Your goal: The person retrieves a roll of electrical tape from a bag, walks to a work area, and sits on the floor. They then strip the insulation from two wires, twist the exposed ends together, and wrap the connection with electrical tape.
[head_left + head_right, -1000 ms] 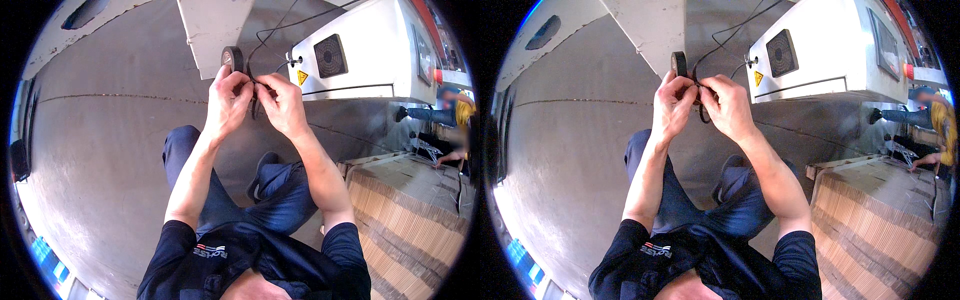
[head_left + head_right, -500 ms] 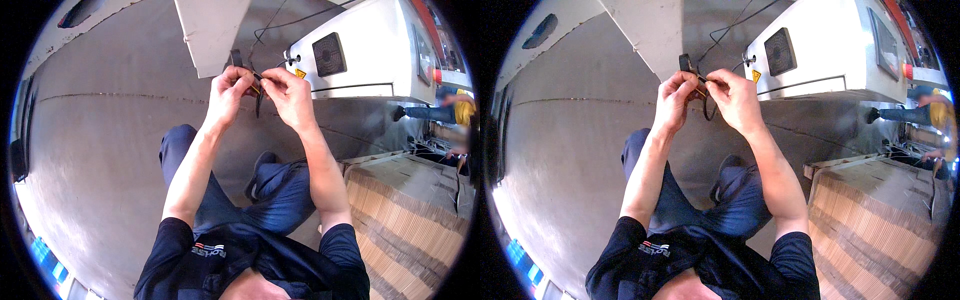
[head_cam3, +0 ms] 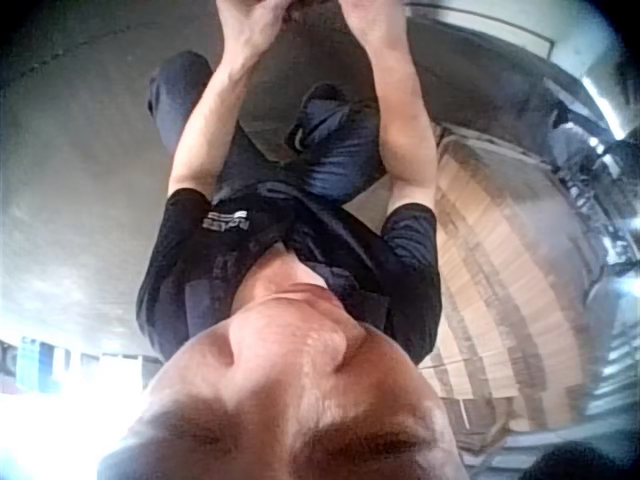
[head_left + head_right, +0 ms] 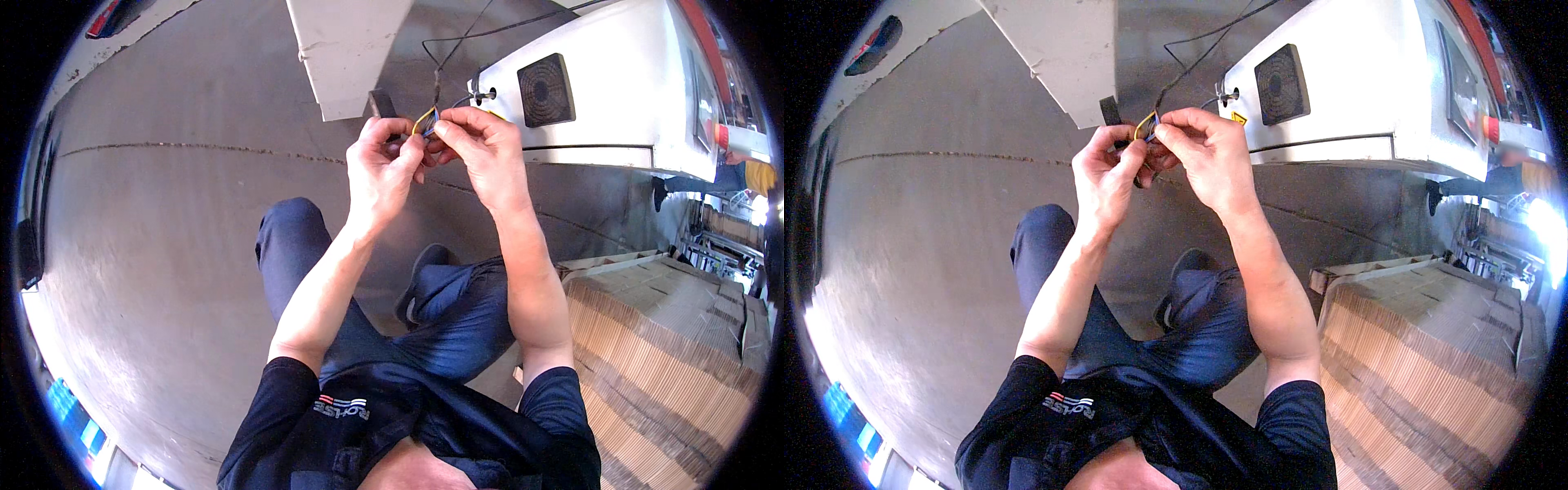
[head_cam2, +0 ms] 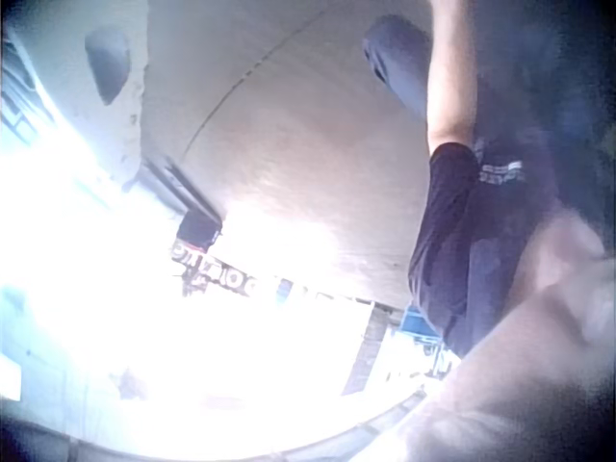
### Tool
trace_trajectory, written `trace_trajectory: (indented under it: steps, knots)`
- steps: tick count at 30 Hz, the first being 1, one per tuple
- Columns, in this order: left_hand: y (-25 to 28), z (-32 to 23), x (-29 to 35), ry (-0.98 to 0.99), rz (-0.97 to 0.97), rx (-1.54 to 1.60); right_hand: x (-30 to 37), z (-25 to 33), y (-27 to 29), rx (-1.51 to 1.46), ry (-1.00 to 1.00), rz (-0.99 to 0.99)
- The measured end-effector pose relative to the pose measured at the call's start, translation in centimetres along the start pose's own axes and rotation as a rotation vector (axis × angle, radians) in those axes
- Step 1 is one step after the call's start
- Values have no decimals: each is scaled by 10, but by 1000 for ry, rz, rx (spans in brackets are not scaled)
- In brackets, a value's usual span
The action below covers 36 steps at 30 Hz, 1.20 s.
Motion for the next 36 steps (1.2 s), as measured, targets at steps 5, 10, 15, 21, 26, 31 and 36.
trace_trajectory:
  steps: [5,10,15,21,26,31,36]
  knots:
    - [1,10,-3,45,75,175,-2,-6,1,-105,-75,28]
    - [0,12,-3,57,59,322,0,-1,-3,-10,-65,-2]
    - [2,8,0,39,25,347,2,-5,-4,-72,-91,13]
    - [-1,2,0,97,22,483,3,-19,-11,-381,-189,48]
    - [-1,7,-4,158,53,513,0,-21,-15,-450,-182,104]
    - [-1,3,-6,222,57,571,-1,-19,-21,-525,-186,140]
    - [-3,7,-9,287,153,770,-3,-17,-23,-474,-155,176]
Point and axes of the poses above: each hand's wrist, its own x-axis away from the middle knuckle, its own y-axis out of the back of the hand, z = x × y, the point moved 8 cm from there along -x, towards the middle knuckle, and after that the axes turned 13 degrees about -x, right-handed, at the moved point
